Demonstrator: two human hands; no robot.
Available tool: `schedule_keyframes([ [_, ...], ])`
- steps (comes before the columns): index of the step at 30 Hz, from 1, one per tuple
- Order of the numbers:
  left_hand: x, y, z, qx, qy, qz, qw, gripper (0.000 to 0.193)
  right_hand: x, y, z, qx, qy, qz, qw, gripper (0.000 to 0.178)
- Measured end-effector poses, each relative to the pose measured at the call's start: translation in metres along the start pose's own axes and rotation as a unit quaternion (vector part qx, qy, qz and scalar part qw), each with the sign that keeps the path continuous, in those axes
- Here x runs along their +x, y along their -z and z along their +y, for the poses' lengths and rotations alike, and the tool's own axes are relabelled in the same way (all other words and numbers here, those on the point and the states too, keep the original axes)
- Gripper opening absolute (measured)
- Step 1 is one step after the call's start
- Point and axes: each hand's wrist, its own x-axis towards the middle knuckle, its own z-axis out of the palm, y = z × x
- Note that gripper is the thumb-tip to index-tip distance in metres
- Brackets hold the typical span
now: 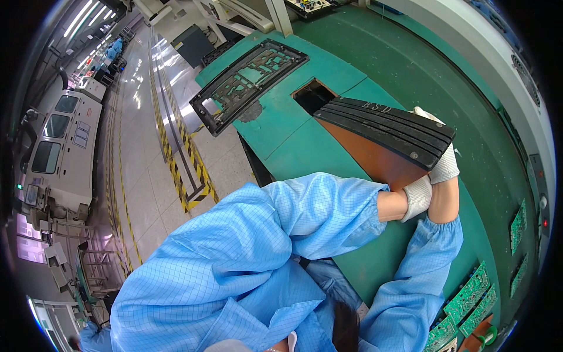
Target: Inspecting printed circuit boards and organizing them into a rack on an assembly line.
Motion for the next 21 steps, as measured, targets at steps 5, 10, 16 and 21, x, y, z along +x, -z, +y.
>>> schedule_keyframes([
  [5,0.031,-0.023,-0.024,-0.199,0.008,0.003,0.98,0.041,-0.01,-0.009,-0.005,0.024,0.007,0.022,0.999,0.021],
  [10,0.064,-0.051,-0.047,-0.389,0.016,0.005,0.921,0.044,-0.006,-0.004,-0.002,0.032,0.005,0.01,0.999,0.02],
  [16,0.088,-0.069,-0.069,-0.491,0.017,0.018,0.871,0.048,0.007,0.017,0.008,0.029,0.004,0.004,1.0,0.026],
  [21,0.087,-0.07,-0.063,-0.476,0.005,0.048,0.878,0.051,0.017,0.028,0.012,0.031,-0.004,-0.017,0.999,0.027],
])
